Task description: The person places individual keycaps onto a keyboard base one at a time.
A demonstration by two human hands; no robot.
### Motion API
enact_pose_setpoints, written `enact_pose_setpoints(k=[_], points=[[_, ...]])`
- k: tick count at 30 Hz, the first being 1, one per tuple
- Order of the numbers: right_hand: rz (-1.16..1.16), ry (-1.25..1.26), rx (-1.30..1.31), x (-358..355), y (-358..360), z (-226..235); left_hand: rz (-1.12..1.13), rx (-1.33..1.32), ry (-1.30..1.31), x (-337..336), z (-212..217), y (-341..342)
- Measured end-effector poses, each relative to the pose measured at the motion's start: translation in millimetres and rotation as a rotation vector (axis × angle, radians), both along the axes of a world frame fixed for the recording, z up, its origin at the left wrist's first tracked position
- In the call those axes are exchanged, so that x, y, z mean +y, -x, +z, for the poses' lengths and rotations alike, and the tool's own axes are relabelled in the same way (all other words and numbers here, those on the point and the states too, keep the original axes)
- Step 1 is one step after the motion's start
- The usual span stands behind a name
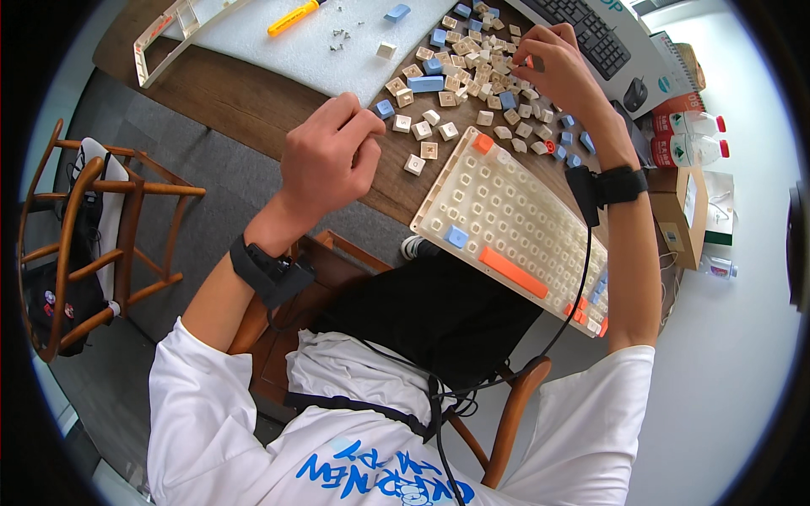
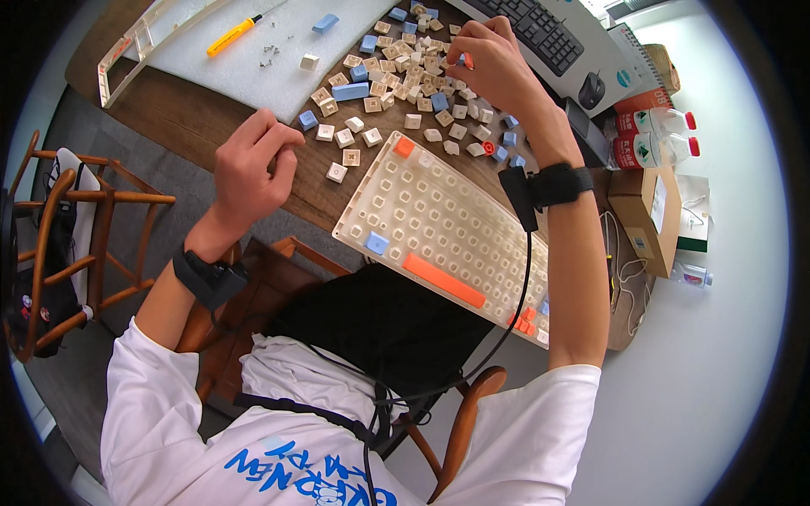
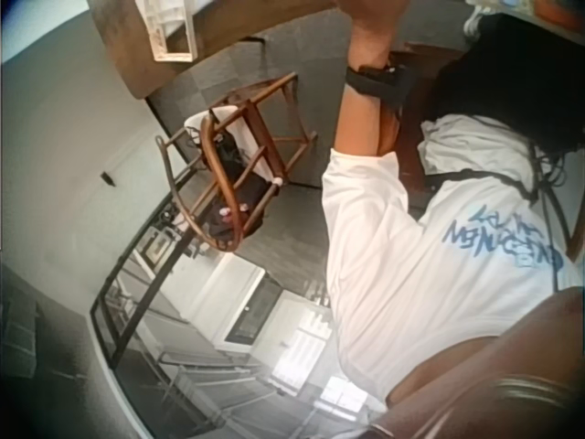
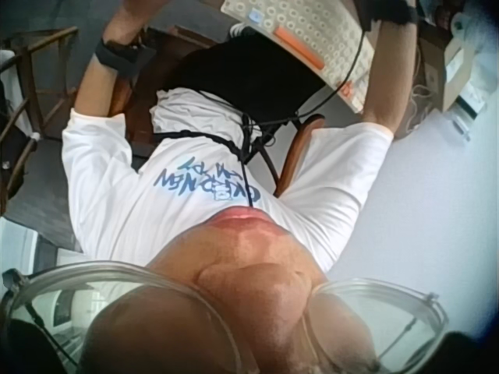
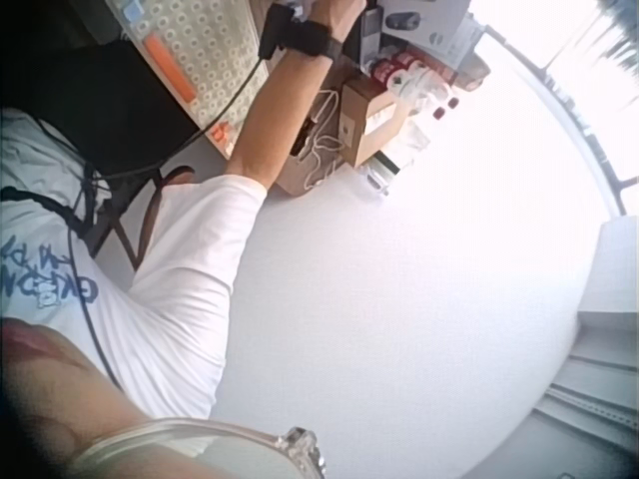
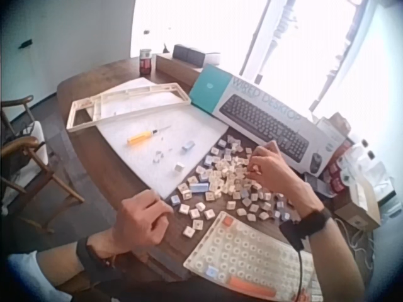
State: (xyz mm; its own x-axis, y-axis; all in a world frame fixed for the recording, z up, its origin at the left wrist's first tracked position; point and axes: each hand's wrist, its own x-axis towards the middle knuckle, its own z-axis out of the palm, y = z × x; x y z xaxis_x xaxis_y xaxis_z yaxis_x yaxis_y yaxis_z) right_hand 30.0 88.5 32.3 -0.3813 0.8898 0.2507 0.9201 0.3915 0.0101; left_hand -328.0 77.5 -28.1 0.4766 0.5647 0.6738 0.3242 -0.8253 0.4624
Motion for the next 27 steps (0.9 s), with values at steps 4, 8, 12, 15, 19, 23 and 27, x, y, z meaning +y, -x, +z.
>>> enact_pose_setpoints(k=[4,8,12,15,19,23,27], points=[[-0.064,-0.023,0.032,-1,11,-1,0.01,0.007,0.008,0,0,1],[0.001,-0.01,0.021,2,7,-3,0.01,0.005,0.006,-1,1,0],[0.043,-0.03,-0.042,5,7,-3,0.007,0.001,0.003,0,1,1],[0.041,-0.011,-0.061,4,5,0,0.003,-0.003,0.002,0,2,0],[-0.077,0.072,0.115,-1,12,6,0.011,0.012,0.005,-1,2,1],[-0.054,0.141,0.07,-2,8,9,0.005,-0.002,0.007,-1,1,0],[-0.079,0.169,0.081,-4,7,9,0.004,0.004,-0.004,-1,1,0]])
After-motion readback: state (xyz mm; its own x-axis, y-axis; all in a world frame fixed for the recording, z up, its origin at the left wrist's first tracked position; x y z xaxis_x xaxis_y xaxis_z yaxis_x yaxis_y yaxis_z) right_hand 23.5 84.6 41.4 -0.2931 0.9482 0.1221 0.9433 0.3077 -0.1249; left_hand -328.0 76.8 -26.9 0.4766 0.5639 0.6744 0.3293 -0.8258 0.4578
